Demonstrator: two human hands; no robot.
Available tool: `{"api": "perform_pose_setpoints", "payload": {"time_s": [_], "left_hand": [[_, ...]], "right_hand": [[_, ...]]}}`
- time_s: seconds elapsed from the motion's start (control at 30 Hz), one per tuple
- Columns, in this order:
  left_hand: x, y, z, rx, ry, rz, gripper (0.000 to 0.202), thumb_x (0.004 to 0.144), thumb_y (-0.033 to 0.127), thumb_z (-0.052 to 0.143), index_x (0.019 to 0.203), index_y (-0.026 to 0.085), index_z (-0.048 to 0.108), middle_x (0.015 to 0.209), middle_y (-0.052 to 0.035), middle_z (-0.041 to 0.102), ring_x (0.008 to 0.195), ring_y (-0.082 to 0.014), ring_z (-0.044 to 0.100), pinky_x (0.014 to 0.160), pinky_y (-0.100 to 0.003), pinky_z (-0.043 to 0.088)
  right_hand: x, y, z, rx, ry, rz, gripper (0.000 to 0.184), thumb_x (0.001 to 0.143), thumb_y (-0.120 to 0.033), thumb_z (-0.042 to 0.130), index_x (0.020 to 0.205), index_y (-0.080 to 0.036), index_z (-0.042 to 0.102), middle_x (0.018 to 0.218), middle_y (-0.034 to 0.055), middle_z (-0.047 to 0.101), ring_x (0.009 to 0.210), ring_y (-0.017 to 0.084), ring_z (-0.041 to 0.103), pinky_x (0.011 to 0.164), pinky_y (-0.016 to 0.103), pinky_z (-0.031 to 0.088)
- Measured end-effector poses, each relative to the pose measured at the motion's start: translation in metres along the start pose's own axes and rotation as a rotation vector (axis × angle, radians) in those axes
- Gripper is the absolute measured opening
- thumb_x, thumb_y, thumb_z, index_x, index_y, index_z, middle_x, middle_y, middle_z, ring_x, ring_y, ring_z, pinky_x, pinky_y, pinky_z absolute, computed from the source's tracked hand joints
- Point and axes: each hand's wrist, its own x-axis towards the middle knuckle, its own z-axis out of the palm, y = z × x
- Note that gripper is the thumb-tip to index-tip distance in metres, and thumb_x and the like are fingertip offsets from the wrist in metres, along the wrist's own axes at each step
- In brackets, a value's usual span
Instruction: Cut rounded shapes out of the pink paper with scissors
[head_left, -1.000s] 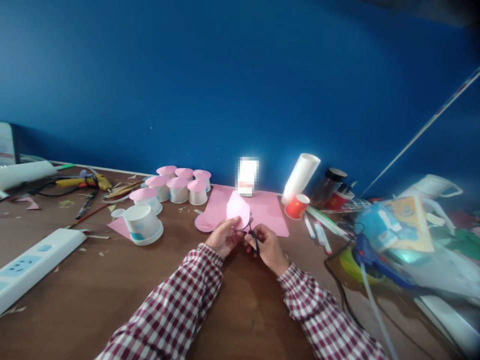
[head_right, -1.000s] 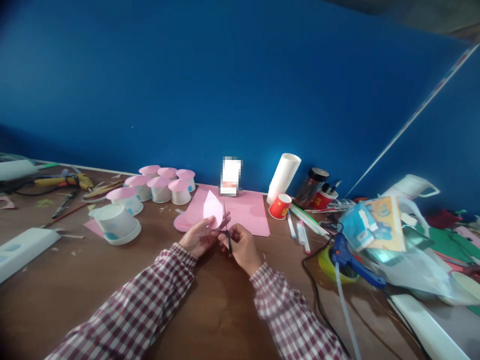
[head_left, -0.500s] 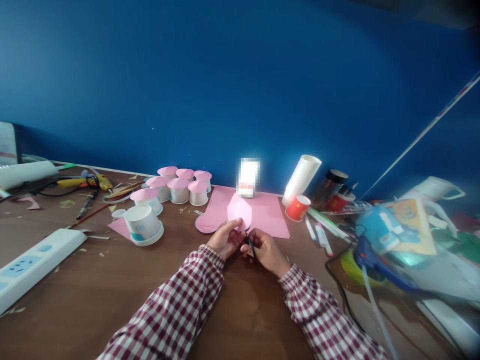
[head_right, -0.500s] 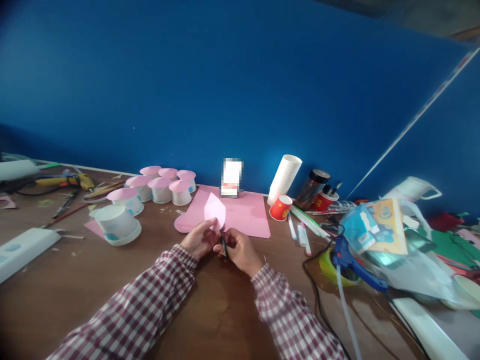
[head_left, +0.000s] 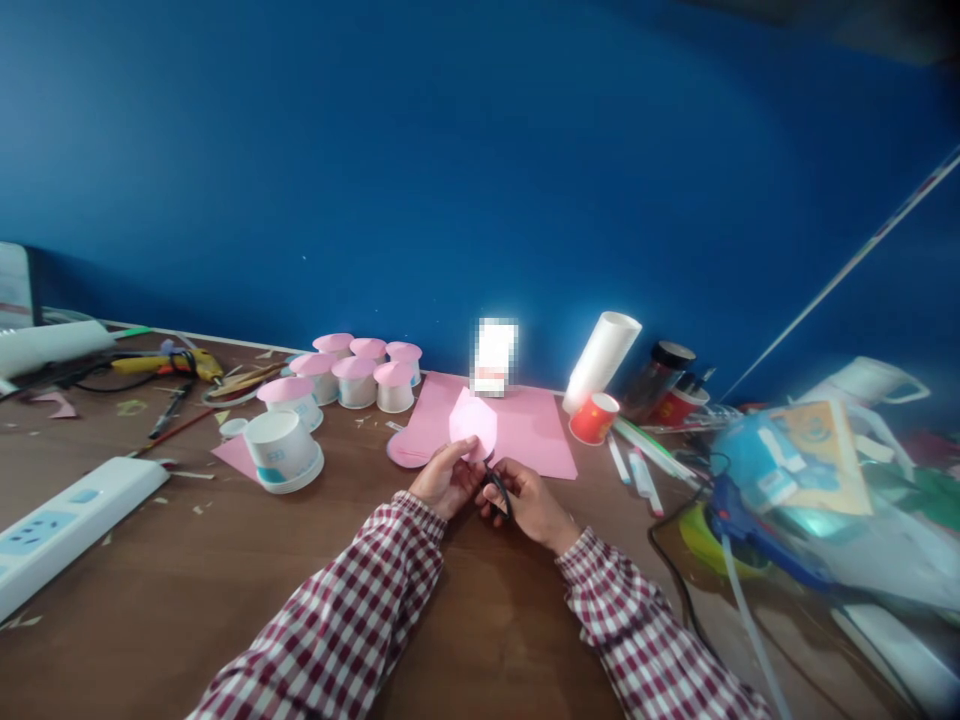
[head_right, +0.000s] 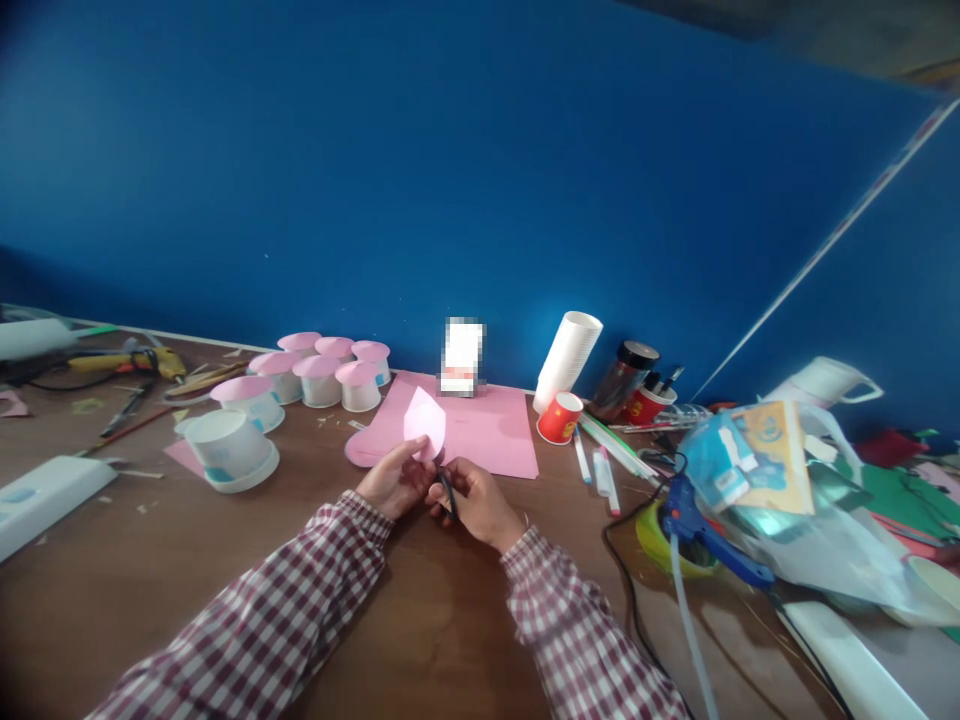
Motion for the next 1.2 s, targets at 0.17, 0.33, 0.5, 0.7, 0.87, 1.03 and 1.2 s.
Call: {"api": "perform_pose_setpoints", "payload": {"time_s": [0.17, 0.33, 0.5, 0.7, 0.87, 1.03, 1.2], "left_hand": [[-0.001, 0.000, 0.001, -0.011, 0.025, 0.017, 0.008, 0.078, 0.014, 0.061, 0.071, 0.010, 0.058, 0.061, -0.0023, 0.062, 0.046, -0.0081, 0.059, 0.040, -0.014, 0.046], [-0.004, 0.004, 0.005, -0.030, 0.090, 0.011, 0.007, 0.079, 0.014, 0.059, 0.074, 0.011, 0.057, 0.064, -0.0046, 0.064, 0.044, -0.0074, 0.058, 0.039, -0.013, 0.046], [-0.005, 0.007, 0.006, -0.037, 0.098, -0.001, 0.005, 0.079, 0.013, 0.059, 0.076, 0.010, 0.058, 0.067, -0.0069, 0.065, 0.044, -0.0072, 0.058, 0.042, -0.013, 0.049], [-0.006, 0.005, 0.008, -0.034, 0.086, 0.003, 0.007, 0.081, 0.013, 0.057, 0.076, 0.008, 0.058, 0.066, -0.0061, 0.064, 0.044, -0.0066, 0.056, 0.041, -0.013, 0.048], [-0.007, 0.004, 0.008, -0.043, 0.065, -0.009, 0.007, 0.080, 0.011, 0.057, 0.076, 0.007, 0.060, 0.066, -0.0065, 0.064, 0.047, -0.0072, 0.058, 0.043, -0.013, 0.049], [-0.006, 0.006, 0.008, -0.052, 0.012, 0.048, 0.004, 0.078, 0.009, 0.059, 0.081, 0.008, 0.061, 0.081, -0.0098, 0.067, 0.069, -0.0128, 0.065, 0.053, -0.016, 0.054], [-0.004, 0.012, 0.008, -0.049, 0.110, 0.110, 0.003, 0.074, 0.009, 0.063, 0.075, 0.010, 0.060, 0.085, -0.0094, 0.067, 0.070, -0.0109, 0.065, 0.050, -0.011, 0.050]], "right_hand": [[0.001, 0.000, -0.002, 0.005, -0.047, 0.002, 0.035, 0.072, -0.044, 0.070, 0.079, -0.018, 0.048, 0.068, -0.0010, 0.063, 0.055, 0.010, 0.059, 0.047, 0.021, 0.048], [0.000, -0.002, -0.002, 0.025, -0.072, -0.001, 0.032, 0.073, -0.042, 0.070, 0.081, -0.018, 0.050, 0.074, 0.0007, 0.063, 0.062, 0.012, 0.061, 0.052, 0.023, 0.050], [-0.001, -0.001, -0.001, 0.031, -0.068, -0.021, 0.032, 0.070, -0.038, 0.073, 0.082, -0.018, 0.051, 0.075, 0.0000, 0.062, 0.066, 0.012, 0.060, 0.056, 0.023, 0.049], [0.000, 0.002, 0.000, 0.046, -0.036, -0.004, 0.037, 0.065, -0.037, 0.077, 0.078, -0.019, 0.047, 0.070, -0.0031, 0.059, 0.061, 0.010, 0.057, 0.055, 0.023, 0.048], [-0.001, 0.000, 0.000, 0.025, -0.047, -0.014, 0.040, 0.065, -0.035, 0.077, 0.085, -0.021, 0.046, 0.068, -0.0051, 0.057, 0.060, 0.010, 0.056, 0.054, 0.022, 0.046], [-0.001, 0.000, 0.000, 0.009, -0.007, -0.037, 0.041, 0.069, -0.031, 0.074, 0.099, -0.022, 0.048, 0.066, -0.0056, 0.056, 0.058, 0.010, 0.055, 0.053, 0.022, 0.045], [0.000, 0.002, -0.003, -0.109, 0.192, -0.162, 0.041, 0.074, -0.033, 0.068, 0.109, -0.020, 0.053, 0.068, -0.0031, 0.056, 0.061, 0.012, 0.054, 0.055, 0.024, 0.044]]}}
